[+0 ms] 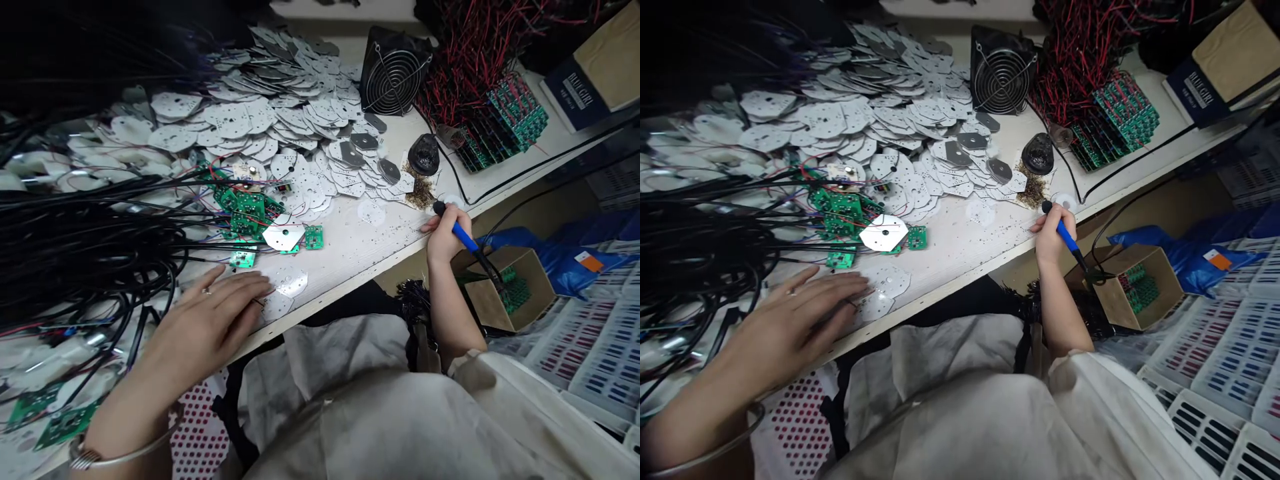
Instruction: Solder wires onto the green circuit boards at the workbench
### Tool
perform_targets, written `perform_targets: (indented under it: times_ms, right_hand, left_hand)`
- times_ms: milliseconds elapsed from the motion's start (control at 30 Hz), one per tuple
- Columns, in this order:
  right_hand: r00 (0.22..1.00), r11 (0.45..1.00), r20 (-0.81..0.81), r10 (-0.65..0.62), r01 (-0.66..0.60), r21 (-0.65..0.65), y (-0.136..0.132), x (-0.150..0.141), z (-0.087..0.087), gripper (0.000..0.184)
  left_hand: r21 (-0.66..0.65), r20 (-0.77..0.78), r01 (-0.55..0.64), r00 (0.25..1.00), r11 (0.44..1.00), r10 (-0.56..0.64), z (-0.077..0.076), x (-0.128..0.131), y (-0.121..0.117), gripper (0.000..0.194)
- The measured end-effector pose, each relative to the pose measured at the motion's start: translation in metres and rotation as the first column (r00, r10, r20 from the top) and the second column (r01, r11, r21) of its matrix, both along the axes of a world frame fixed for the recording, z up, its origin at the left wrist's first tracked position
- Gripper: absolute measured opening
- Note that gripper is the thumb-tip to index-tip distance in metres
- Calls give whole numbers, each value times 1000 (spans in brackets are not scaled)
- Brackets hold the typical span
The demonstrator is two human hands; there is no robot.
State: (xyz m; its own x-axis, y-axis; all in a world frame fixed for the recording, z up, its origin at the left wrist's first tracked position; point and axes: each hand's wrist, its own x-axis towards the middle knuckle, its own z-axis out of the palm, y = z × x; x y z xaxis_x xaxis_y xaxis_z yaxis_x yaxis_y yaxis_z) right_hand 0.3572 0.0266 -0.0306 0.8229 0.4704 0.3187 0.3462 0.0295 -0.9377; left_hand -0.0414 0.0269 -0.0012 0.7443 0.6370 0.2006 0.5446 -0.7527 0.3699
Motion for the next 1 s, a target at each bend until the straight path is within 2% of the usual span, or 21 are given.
perform_targets:
  times_ms: [133, 233, 367, 500, 633, 700, 767, 833, 900, 967, 1000]
  right_hand:
    - [997, 997, 39, 73, -72, -24, 8, 5, -1, 35]
    - [994, 995, 43, 96, -95, -24, 10, 7, -3, 36]
    - [993, 993, 44, 110, -108, -42, 10, 8, -5, 37]
    - [994, 994, 34, 107, -106, -41, 9, 7, -4, 37]
    - [998, 998, -11, 62, -62, 22, 6, 6, 1, 37]
    - [999, 995, -37, 37, -33, 91, 2, 1, 4, 35]
    - [996, 985, -58, 63, -52, 164, -6, -13, 7, 32]
    - [985, 967, -68, 160, -143, 209, -19, -38, 9, 29]
    - [946, 933, -74, 316, -296, 205, -35, -69, 11, 25]
    - [864, 860, -57, 501, -489, 147, -52, -100, 12, 22]
    - [802, 801, -26, 597, -593, 84, -58, -114, 12, 20]
  left_hand:
    - [-79, 122, 18, 992, 997, -8, -6, -6, 2, 35]
    - [-100, 149, -15, 988, 995, 30, -7, -7, 2, 40]
    - [-95, 150, -33, 988, 995, 47, -8, -8, -1, 37]
    - [-26, 164, -48, 985, 998, 52, -9, -7, -3, 33]
    - [10, 192, -26, 981, 1000, 24, -6, -4, -4, 29]
    - [-17, 189, 6, 982, 1000, -3, -3, -4, -3, 30]
    - [-57, 168, 34, 985, 998, -24, 1, -4, -3, 28]
    - [-76, 141, 44, 990, 996, -33, 5, -3, -5, 22]
    - [-76, 121, 25, 993, 997, -16, 9, 0, -7, 18]
    - [-76, 98, -6, 995, 997, 13, 9, 3, -9, 18]
    - [-71, 86, -18, 996, 997, 24, 8, 4, -10, 18]
